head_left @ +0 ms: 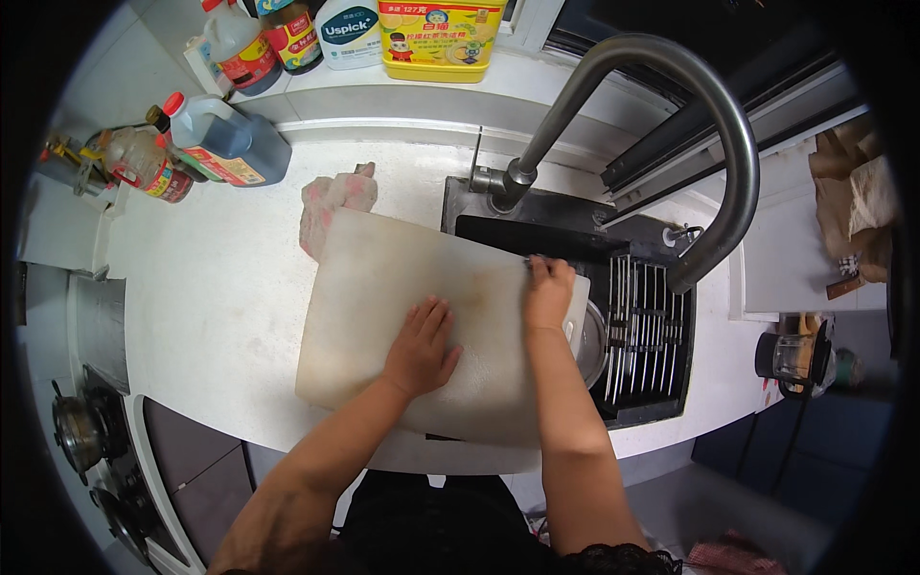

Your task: The person rinses a white plastic cutting board under running water, then scrubs both sides with a metal scouring pad. They flip the board to clean the other side and continue scrubbing until the end of the clip.

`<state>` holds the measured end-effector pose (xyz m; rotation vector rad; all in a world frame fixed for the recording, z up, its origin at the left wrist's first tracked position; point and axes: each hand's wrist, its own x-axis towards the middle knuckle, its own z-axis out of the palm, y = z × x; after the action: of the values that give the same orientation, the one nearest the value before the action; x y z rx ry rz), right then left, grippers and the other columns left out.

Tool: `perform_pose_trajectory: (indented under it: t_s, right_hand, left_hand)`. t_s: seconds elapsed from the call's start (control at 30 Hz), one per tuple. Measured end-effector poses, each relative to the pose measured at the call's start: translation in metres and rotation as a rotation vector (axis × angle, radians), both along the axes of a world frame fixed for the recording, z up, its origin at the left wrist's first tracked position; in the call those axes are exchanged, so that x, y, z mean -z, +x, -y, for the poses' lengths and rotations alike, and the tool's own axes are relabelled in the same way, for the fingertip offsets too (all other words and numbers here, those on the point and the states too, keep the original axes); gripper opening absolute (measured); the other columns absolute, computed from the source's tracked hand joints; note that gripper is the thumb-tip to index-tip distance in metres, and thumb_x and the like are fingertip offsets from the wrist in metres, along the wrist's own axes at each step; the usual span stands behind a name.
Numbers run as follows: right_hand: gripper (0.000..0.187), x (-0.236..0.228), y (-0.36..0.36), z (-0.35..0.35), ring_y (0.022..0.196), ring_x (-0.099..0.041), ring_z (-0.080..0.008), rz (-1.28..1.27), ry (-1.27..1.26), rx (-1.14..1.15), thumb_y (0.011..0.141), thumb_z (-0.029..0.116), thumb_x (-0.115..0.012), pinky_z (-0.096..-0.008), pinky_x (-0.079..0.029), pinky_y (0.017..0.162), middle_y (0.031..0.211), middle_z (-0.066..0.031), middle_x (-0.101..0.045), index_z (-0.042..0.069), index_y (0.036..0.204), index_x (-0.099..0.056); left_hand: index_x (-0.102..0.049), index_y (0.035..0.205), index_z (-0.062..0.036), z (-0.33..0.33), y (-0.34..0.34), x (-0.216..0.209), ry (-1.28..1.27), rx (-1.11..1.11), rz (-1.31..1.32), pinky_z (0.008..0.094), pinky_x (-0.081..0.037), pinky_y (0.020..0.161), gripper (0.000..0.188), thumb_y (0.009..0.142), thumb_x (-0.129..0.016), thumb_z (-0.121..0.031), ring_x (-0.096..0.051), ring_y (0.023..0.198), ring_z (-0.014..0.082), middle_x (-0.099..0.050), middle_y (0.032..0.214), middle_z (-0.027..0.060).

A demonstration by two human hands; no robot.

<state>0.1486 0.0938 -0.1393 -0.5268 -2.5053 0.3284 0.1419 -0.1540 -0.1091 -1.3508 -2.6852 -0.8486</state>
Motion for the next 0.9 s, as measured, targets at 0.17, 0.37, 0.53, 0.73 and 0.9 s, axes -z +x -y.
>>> perform_pose_trajectory:
  t_s: [0.17,0.37,0.53,0.73,0.9]
  right_hand:
    - [0.021,0.004,-0.014,0.059,0.100,-0.056,-0.0354,0.084,-0.033,-0.131,0.090,0.018,-0.063,-0.0425,-0.047,0.089,0.104,-0.0191,-0.061,0.001,0.103,-0.064]
    - [0.009,-0.002,-0.003,0.031,0.097,-0.058,-0.0328,0.056,-0.216,-0.112,0.081,0.003,-0.064,-0.0399,-0.048,0.088,0.100,-0.0152,-0.062,0.003,0.090,-0.067]
    - [0.012,0.009,0.026,-0.007,0.090,-0.059,-0.0325,-0.054,-0.283,0.186,0.081,0.002,-0.063,-0.0396,-0.050,0.081,0.092,-0.0149,-0.065,0.003,0.090,-0.071]
    - [0.011,-0.010,0.004,0.067,0.091,-0.060,-0.0323,-0.064,-0.104,-0.288,0.082,0.005,-0.063,-0.0431,-0.050,0.082,0.092,-0.0149,-0.065,0.003,0.090,-0.070]
    - [0.013,0.007,0.017,0.035,0.091,-0.060,-0.0325,0.055,-0.115,-0.055,0.082,0.007,-0.065,-0.0430,-0.050,0.083,0.090,-0.0134,-0.064,0.005,0.094,-0.070]
  left_hand:
    - [-0.054,0.126,0.0059,-0.003,0.001,-0.005,-0.040,0.000,0.029,0.0540,-0.035,0.110,0.056,0.081,-0.070,-0.024,-0.041,0.136,0.0401,-0.047,0.141,0.0220]
    - [-0.054,0.126,0.0056,-0.002,0.000,-0.005,-0.041,0.004,-0.011,0.0535,-0.035,0.111,0.057,0.080,-0.070,-0.024,-0.041,0.136,0.0395,-0.047,0.141,0.0219]
    - [-0.054,0.126,0.0057,-0.005,0.001,-0.004,-0.033,0.004,0.015,0.0538,-0.035,0.111,0.057,0.080,-0.070,-0.022,-0.040,0.135,0.0402,-0.047,0.141,0.0220]
    - [-0.054,0.126,0.0061,-0.001,-0.001,-0.004,-0.019,0.001,0.004,0.0555,-0.036,0.109,0.057,0.079,-0.071,-0.021,-0.040,0.135,0.0409,-0.046,0.141,0.0222]
    - [-0.054,0.126,0.0064,-0.006,-0.001,-0.010,-0.017,0.016,0.018,0.0554,-0.035,0.110,0.058,0.079,-0.071,-0.022,-0.040,0.136,0.0411,-0.045,0.142,0.0222]
